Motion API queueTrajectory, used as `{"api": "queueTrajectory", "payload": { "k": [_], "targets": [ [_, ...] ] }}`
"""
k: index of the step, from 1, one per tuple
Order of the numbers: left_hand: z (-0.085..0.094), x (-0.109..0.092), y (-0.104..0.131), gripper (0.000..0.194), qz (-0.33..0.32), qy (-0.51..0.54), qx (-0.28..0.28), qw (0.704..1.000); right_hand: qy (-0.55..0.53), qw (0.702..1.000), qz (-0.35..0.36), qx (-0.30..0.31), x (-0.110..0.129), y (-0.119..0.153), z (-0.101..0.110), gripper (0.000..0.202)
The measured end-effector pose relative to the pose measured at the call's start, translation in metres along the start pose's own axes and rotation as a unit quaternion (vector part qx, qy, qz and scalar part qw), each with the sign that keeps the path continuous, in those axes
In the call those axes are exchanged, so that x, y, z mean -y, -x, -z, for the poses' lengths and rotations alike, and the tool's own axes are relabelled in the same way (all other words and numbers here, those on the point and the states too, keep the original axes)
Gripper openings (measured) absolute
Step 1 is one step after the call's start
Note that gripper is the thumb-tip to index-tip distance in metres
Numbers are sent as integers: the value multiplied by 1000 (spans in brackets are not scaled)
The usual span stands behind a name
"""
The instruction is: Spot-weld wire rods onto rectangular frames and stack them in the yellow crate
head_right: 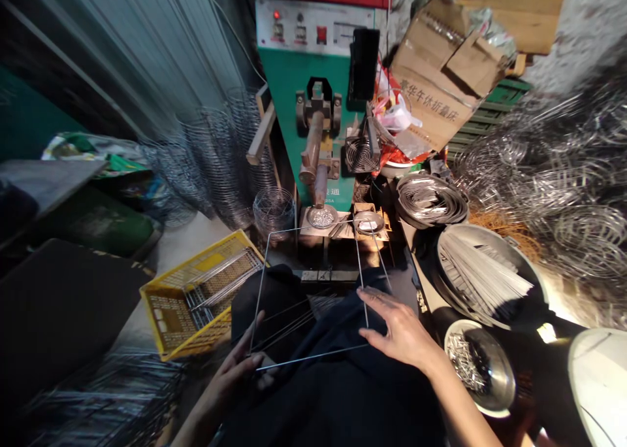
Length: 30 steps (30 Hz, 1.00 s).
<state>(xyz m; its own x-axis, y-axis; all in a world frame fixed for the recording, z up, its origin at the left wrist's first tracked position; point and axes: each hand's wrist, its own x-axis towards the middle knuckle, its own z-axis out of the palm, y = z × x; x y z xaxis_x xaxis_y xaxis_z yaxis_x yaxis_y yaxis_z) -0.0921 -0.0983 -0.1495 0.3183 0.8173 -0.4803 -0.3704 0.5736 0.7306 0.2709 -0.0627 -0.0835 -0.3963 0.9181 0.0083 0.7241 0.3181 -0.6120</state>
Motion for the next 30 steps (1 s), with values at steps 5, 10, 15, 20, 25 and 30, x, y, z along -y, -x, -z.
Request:
{"api": "queueTrajectory", "payload": {
  "k": [5,10,15,20,25,30],
  "targets": [
    [0,-1,-1,97,-3,12,-7,1000,4,1000,-10,7,-1,0,0,68],
    [-1,-1,-2,97,-3,-7,-5,1000,12,1000,-17,16,-3,-2,-4,68],
    [-16,-1,-11,99,-3,-1,19,1000,-16,998,34,47,22,-29,-30,68],
    [-27,2,-19,100,-9,3,29,1000,-84,984,104,120,50,-48,-46,76],
    [-16,2,-21,106,-17,-5,42,999,-31,997,61,42,38,-34,-36,70],
    [-13,-3,-20,101,-38,4,39,999,-31,997,45,55,29,-24,-34,72]
  ]
}}
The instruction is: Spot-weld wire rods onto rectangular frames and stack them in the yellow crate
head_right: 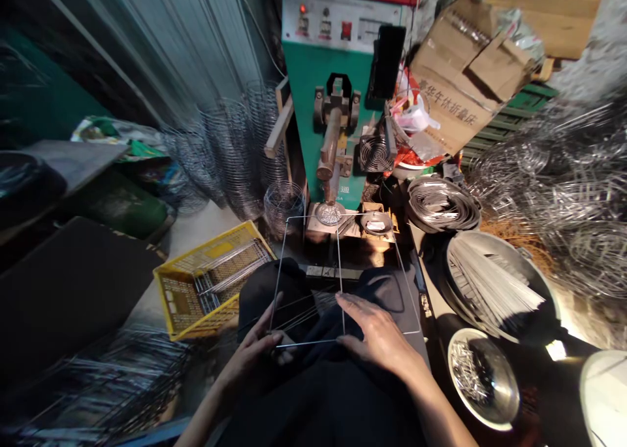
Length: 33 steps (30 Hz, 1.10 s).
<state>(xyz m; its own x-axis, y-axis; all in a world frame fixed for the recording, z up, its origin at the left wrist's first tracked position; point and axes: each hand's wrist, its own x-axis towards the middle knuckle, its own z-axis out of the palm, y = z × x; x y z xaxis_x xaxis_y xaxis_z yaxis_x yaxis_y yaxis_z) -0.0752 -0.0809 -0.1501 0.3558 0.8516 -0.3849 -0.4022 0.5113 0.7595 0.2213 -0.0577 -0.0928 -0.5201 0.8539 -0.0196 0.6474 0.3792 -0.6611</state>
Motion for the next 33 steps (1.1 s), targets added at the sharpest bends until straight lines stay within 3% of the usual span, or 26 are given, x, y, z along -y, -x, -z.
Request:
{"api": "queueTrajectory", "payload": {
  "k": [11,19,33],
  "targets": [
    [-1,-10,10,100,-18,10,16,1000,-17,1000,13,15,-1,-4,-11,81],
    [-15,-17,18,98,-35,25,-20,999,-1,1000,6,12,3,-6,-10,83],
    [-14,-18,14,98,-43,15,-14,999,-8,1000,7,1,1,-9,-7,84]
  ]
}}
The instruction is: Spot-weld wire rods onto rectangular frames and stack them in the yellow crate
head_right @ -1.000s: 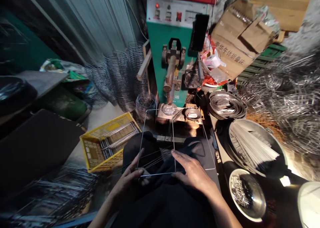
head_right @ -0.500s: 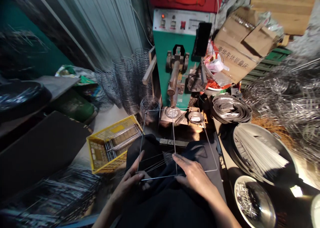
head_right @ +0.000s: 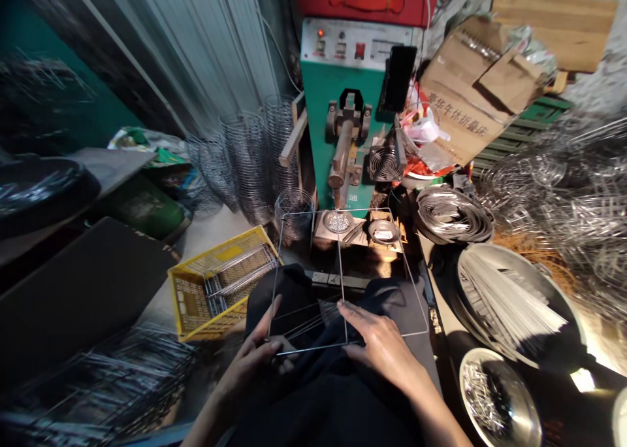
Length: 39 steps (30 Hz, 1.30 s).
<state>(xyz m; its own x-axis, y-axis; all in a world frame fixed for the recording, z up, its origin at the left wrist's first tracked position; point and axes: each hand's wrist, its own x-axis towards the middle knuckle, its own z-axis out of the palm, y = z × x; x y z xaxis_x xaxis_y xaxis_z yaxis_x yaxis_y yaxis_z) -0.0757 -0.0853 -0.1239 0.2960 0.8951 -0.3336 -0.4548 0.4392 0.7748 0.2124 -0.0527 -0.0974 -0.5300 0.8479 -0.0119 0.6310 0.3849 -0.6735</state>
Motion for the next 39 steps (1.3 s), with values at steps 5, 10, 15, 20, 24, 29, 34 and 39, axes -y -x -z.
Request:
{"api": "queueTrajectory", "payload": {
  "k": [5,10,15,20,24,29,34,39],
  "targets": [
    [-3,-4,-1,96,2,2,-5,1000,-2,1000,-4,9,1,-5,4,83],
    [-2,-6,-2,94,3,-9,-14,1000,-1,1000,-5,7,3,-7,5,79],
    [-4,-7,-2,95,-7,-2,-14,1000,-5,1000,-8,10,2,-7,4,81],
    [-6,-10,-1,93,0,-14,-17,1000,-12,1000,-13,5,2,-8,4,81],
    [-1,-7,-4,94,-6,-7,-17,1000,-10,1000,-9,9,2,-9,4,84],
    [9,1,-5,97,-7,-6,11,1000,-5,1000,-19,0,4,-7,2,79],
    [18,-8,-20,95,-4,-43,20,999,4,999,-17,-28,-2,-17,-4,71],
    [23,-43,-84,94,-37,-22,31,999,61,992,-13,-107,-23,-76,17,73]
  ]
}}
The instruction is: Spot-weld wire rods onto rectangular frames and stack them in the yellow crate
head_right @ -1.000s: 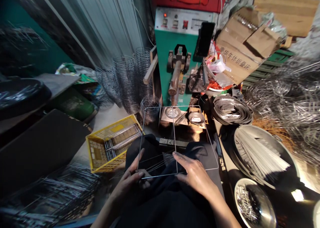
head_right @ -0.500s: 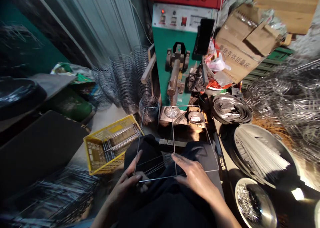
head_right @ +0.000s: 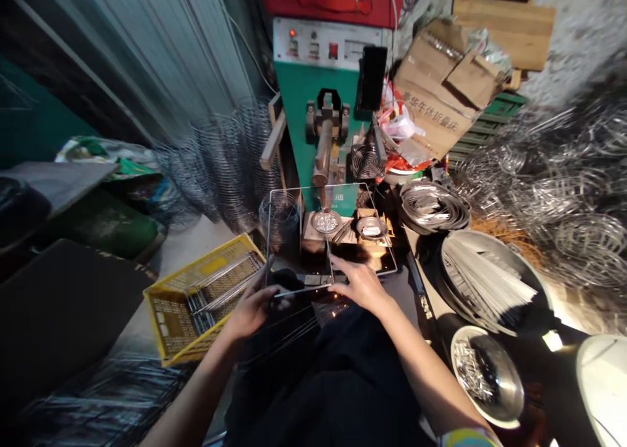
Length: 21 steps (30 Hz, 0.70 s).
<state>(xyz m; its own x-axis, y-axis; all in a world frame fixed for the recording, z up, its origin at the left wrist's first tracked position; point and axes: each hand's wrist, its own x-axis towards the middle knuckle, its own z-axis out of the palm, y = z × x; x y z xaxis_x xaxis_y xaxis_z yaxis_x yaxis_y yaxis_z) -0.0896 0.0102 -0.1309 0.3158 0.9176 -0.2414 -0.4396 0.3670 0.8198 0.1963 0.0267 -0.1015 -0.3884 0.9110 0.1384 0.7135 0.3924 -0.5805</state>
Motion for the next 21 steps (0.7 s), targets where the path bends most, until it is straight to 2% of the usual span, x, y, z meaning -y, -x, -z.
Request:
{"api": "queueTrajectory", "payload": {
  "k": [5,9,14,21],
  "targets": [
    [11,-35,-79,95,-49,24,21,998,112,993,-14,-39,-28,-80,25,77],
    [23,-54,-123,100,-66,14,31,997,133,990,-1,-53,-49,-121,39,69],
    [29,-70,-153,99,-79,7,40,996,89,993,11,-71,-63,-152,42,62],
    [33,-81,-168,98,-82,-4,29,996,61,993,32,-97,-69,-173,38,53]
  ]
}}
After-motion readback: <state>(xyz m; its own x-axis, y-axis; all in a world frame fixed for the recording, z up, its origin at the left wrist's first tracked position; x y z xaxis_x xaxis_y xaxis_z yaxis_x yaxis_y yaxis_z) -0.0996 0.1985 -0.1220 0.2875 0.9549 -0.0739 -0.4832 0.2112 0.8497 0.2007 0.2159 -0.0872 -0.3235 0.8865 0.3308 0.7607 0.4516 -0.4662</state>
